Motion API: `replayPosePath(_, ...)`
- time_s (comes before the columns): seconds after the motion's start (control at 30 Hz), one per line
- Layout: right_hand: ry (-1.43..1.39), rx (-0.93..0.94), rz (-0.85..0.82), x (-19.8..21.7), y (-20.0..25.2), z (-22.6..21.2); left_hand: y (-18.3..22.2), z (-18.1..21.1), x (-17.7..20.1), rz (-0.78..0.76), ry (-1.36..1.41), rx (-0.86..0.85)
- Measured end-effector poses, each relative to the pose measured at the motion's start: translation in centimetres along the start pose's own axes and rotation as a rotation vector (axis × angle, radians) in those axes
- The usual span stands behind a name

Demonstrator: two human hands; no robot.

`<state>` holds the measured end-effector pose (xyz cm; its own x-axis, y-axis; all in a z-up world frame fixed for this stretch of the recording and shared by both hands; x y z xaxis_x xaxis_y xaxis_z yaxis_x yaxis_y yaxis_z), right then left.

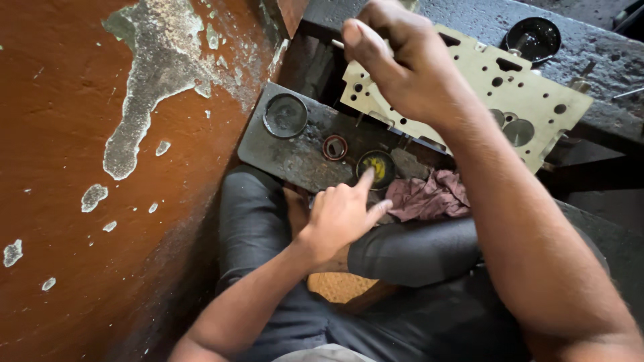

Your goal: The person applies a substance to a valve and then rotates the valve back and forth against the cylinder head using their hands.

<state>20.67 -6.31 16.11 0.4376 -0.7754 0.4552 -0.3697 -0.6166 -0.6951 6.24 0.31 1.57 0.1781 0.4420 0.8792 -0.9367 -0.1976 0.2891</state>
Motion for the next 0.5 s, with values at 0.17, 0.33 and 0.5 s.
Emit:
replayPosePath(0.17,-0.037,-0.203,-0.072,1.6,-0.6,-2.7,-1.2,-2.8,5.3,0.106,0.553,0.159)
replayPosePath(0.33,0.169,-0.007,-0.061,1.8,-0.2,-3.5,-8.0,-4.2,6.8,0.264,0.884,-0.154)
replayPosePath(0.5,0.205,0.058,0.064,1.5,0.1,-2.1,-14.3,-3.7,4.1,0.0,1.24,-0.236)
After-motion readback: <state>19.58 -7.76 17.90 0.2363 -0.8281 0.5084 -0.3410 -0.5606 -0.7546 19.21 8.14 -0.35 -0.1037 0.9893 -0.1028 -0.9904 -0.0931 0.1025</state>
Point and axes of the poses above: each hand's wrist, its own y-axis away from the middle knuckle, its own x-axis out of the back of the hand, z = x × y, the point moved 5 cm from there along -y, towards the middle knuckle, and after that the axes turned 15 degrees about x, right-handed, at the moved point
